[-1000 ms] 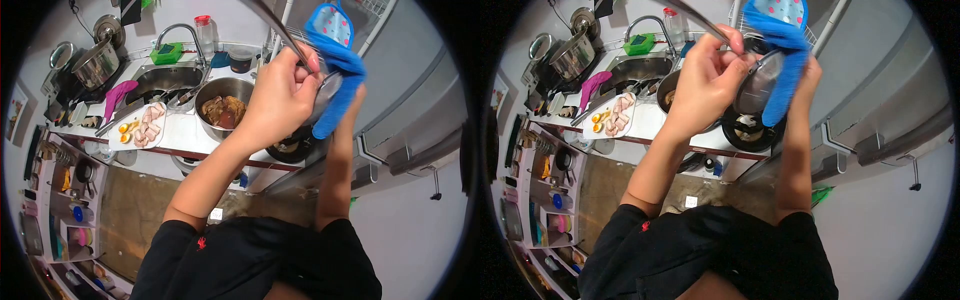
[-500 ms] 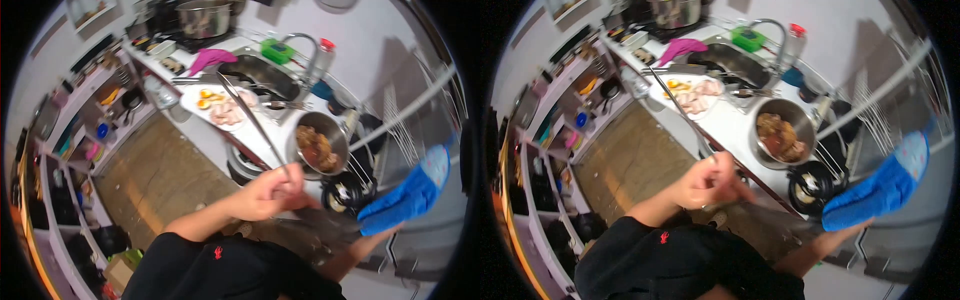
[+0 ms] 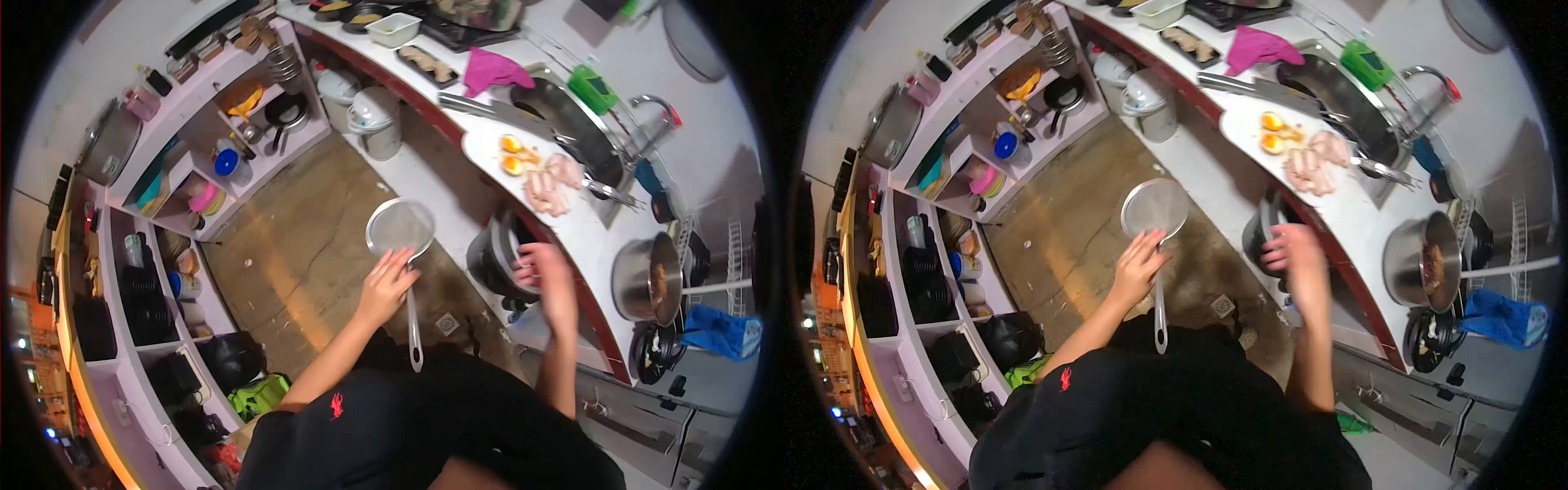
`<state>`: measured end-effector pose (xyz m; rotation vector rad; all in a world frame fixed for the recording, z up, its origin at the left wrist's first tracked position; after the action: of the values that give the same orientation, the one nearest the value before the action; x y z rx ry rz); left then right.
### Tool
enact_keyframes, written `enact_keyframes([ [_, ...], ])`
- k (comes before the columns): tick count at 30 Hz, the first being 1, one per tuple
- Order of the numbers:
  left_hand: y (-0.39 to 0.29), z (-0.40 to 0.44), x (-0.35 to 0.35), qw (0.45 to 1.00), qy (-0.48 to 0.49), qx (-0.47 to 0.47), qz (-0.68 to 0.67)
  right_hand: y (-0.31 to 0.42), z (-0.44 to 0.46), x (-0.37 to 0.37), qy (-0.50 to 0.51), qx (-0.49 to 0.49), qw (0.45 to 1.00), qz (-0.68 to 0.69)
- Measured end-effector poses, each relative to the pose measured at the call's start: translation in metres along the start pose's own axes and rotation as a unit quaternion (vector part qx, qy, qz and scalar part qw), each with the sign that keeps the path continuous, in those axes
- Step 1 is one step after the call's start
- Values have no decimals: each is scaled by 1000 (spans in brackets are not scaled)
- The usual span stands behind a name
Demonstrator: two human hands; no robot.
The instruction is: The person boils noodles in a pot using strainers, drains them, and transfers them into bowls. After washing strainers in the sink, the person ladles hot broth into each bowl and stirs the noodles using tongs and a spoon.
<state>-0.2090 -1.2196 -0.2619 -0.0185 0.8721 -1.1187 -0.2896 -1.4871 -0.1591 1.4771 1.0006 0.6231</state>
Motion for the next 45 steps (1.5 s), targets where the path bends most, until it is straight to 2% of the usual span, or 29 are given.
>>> enact_keyframes([
  [1,17,10,-6,1000,-12,4,-13,-21,7,46,136,98,986,-17],
  [3,53,31,-19,998,-45,15,-35,-20,4,129,278,250,927,-17],
  [6,102,53,-38,999,-25,30,-34,-8,9,211,353,341,869,62],
  [9,150,73,-43,999,-24,24,-36,-5,28,275,327,310,891,60],
  [13,228,93,-24,999,2,4,-44,-17,80,342,272,321,896,139],
  [14,249,100,-19,999,-6,-38,-10,-27,104,357,228,298,923,91],
  [15,268,103,-13,996,-16,-79,24,-46,135,367,175,136,970,-95],
  [16,289,106,-8,991,-26,-118,58,-68,168,374,107,-37,956,-272],
  [17,316,99,-3,982,13,-164,89,-87,199,378,28,-206,879,-429],
  [18,346,82,1,969,49,-211,117,-112,232,377,52,-171,901,-395],
  [19,383,44,11,940,135,-297,101,-121,264,377,77,-138,920,-359],
  [20,402,9,6,859,314,-343,212,-110,284,382,62,-100,916,-384],
  [21,474,-125,55,869,346,-295,195,-100,298,387,48,-57,910,-409],
  [22,466,-97,22,799,486,-333,119,-97,315,394,70,-103,916,-382],
  [24,457,4,-20,677,579,-454,-8,-96,354,408,114,-195,918,-326],
  [26,509,44,-28,583,601,-536,-112,-79,383,433,123,-193,932,-281],
  [27,548,50,-27,568,578,-565,-151,-62,397,447,133,-193,937,-261],
  [28,561,93,-41,647,371,-616,-252,-33,407,465,149,-126,946,-259],
  [30,648,121,-36,691,77,-662,-279,-7,431,494,172,-112,950,-237],
  [31,676,156,-54,729,20,-658,-190,6,441,508,180,-102,952,-225],
  [33,722,224,-92,764,-94,-638,-17,43,451,528,196,-61,948,-243],
  [35,830,210,-92,741,-225,-632,-33,61,462,547,191,-46,947,-253],
  [36,882,204,-95,739,-223,-634,51,59,467,554,167,-128,952,-224],
  [37,923,207,-99,734,-220,-629,133,56,470,559,173,-60,964,-195],
  [39,942,239,-112,739,-164,-605,248,58,474,570,168,81,974,-129],
  [41,969,251,-109,744,-132,-578,307,80,470,587,146,147,977,-46],
  [43,1006,240,-98,778,-143,-544,280,96,471,599,106,202,973,15],
  [45,1035,230,-88,823,55,-459,329,125,473,614,86,190,977,39],
])
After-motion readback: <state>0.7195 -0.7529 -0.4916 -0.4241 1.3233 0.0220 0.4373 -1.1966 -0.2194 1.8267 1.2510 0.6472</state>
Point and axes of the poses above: each hand's wrist, its own z-axis towards the middle knuckle, its own x-axis out of the palm, y = z × x, the point moved 2 cm from there along z, towards the middle knuckle, and after that the axes turned 12 degrees about -y, right-handed, at the moved point
